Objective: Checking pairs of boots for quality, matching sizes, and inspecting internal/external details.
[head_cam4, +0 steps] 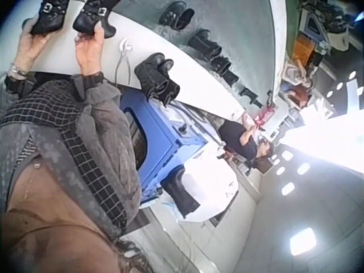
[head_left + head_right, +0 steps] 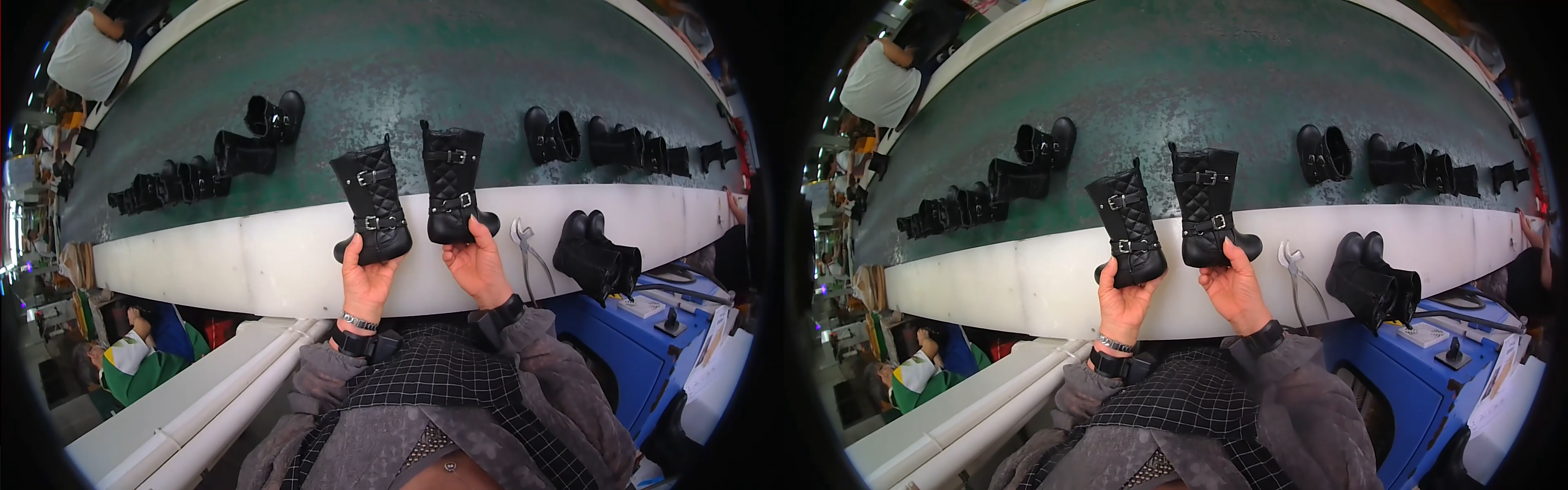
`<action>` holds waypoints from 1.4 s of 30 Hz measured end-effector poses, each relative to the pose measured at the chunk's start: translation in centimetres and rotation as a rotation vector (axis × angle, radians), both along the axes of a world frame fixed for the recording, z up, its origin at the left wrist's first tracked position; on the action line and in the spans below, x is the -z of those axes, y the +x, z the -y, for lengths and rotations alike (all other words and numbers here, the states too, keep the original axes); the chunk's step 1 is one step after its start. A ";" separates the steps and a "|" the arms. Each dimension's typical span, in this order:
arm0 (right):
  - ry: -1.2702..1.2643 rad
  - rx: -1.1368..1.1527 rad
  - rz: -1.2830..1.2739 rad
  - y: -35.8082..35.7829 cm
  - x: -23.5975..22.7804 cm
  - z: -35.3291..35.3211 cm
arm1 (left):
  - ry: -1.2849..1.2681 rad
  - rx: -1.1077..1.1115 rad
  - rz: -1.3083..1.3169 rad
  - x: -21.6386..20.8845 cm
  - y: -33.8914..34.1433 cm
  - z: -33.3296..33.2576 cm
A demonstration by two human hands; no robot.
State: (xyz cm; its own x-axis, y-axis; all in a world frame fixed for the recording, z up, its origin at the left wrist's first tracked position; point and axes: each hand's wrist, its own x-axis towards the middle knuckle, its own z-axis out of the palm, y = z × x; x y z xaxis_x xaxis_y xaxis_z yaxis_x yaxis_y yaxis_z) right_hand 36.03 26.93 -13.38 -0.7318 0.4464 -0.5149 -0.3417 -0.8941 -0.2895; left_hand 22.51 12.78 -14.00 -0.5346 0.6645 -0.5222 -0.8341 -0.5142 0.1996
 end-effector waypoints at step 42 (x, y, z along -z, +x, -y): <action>0.157 -0.016 0.134 -0.3 0.2 2.1 | -0.078 0.040 -0.101 0.0 0.8 -0.9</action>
State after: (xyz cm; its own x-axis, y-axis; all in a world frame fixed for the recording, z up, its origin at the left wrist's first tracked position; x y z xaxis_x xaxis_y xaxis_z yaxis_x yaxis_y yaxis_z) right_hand 35.69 24.86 -13.54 -0.6693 0.5175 -0.5331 -0.2764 -0.8395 -0.4678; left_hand 23.34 13.64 -14.05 -0.5609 0.6461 -0.5176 -0.8273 -0.4604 0.3219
